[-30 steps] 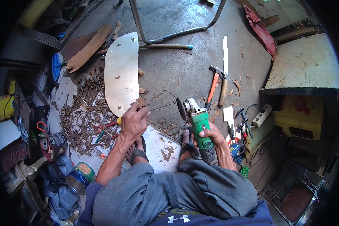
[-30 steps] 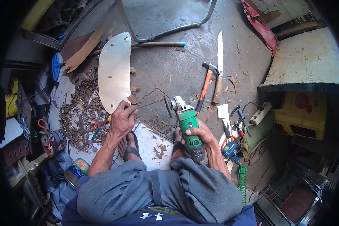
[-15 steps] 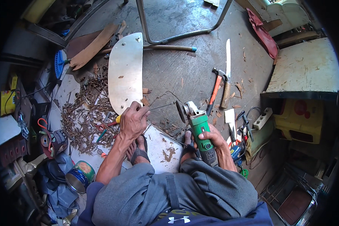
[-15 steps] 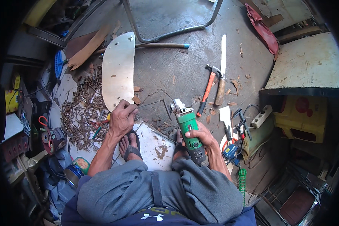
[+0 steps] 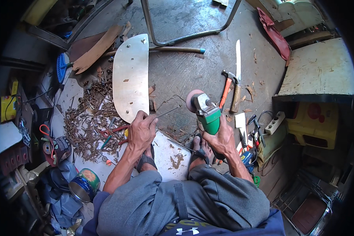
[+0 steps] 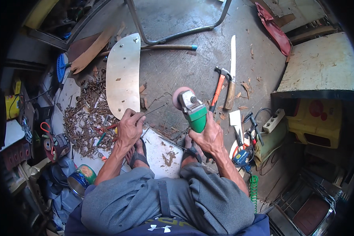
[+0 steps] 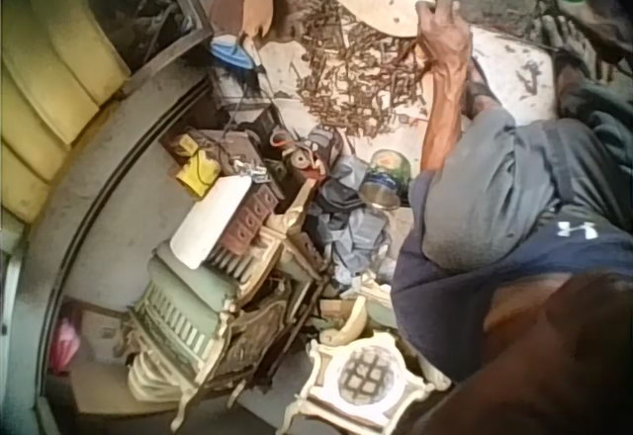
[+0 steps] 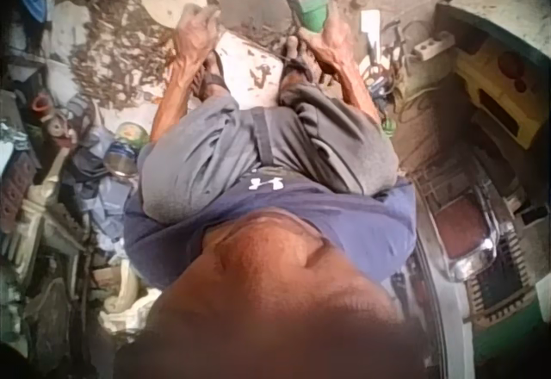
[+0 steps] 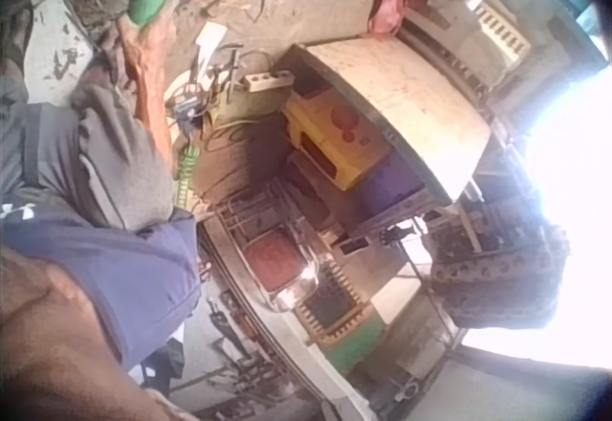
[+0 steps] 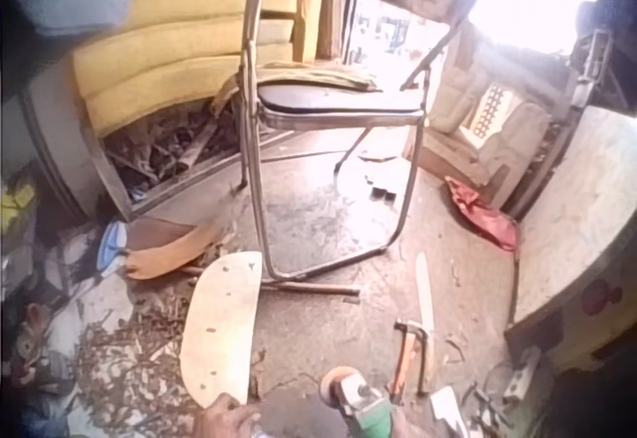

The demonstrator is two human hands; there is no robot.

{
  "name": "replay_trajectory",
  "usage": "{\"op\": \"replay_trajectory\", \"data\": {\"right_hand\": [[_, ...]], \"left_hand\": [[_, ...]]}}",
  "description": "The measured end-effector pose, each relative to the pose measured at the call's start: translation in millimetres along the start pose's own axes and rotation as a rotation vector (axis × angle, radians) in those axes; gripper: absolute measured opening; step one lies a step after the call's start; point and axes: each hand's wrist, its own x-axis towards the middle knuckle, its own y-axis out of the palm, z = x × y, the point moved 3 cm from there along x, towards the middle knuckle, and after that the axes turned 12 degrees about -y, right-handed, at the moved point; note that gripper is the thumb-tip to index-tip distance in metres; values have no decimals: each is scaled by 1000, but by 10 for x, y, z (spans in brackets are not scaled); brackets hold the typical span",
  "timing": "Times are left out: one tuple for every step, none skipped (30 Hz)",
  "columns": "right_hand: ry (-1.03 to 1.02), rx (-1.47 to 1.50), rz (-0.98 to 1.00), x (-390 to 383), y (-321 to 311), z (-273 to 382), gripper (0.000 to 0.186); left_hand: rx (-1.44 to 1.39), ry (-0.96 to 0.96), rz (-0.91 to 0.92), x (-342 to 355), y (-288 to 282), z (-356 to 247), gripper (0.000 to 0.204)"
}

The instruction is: The person uses pliers to pull wires from a curved wooden panel and prys out staples with a screwdriver. They then use a hammer to tap at the wood and use an angle grinder to smooth a small metal rod.

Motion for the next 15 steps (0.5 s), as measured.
{"op": "replay_trajectory", "data": {"right_hand": [[-50, -56, -48, 6, 4, 37, 73], [-80, -90, -71, 19, 8, 66, 73], [-111, -125, -93, 38, 9, 94, 73], [-143, -158, -115, 51, 13, 116, 74], [-151, -185, -119, 58, 24, 125, 74], [-160, -212, -122, 64, 33, 131, 75], [-169, -241, -126, 68, 36, 141, 76], [-181, -248, -141, 65, 44, 149, 76], [-194, -254, -156, 54, 56, 154, 75], [-206, -260, -170, 50, 64, 159, 75], [-209, -269, -164, 51, 63, 166, 75], [-211, -278, -158, 52, 56, 181, 75], [-214, -287, -152, 53, 53, 192, 76], [-215, -297, -150, 56, 61, 193, 76], [-216, -306, -147, 60, 73, 193, 76]], "left_hand": [[-21, -14, 10, -19, 15, -17, 15], [-41, -29, 20, -39, 28, -42, 16], [-53, -73, 38, -72, 33, -61, 18], [-56, -73, 38, -93, 23, -94, 19], [-60, -73, 38, -110, 15, -119, 19], [-63, -73, 38, -119, 6, -131, 19], [-62, -75, 33, -117, -5, -138, 19], [-61, -76, 28, -114, -14, -144, 19], [-60, -78, 23, -110, -24, -150, 19], [-61, -83, 21, -106, -31, -159, 19], [-62, -88, 19, -100, -38, -174, 19], [-63, -92, 17, -99, -42, -182, 19], [-67, -90, 11, -101, -46, -184, 19], [-72, -87, 5, -103, -50, -185, 19], [-76, -84, -1, -105, -55, -186, 18]]}}
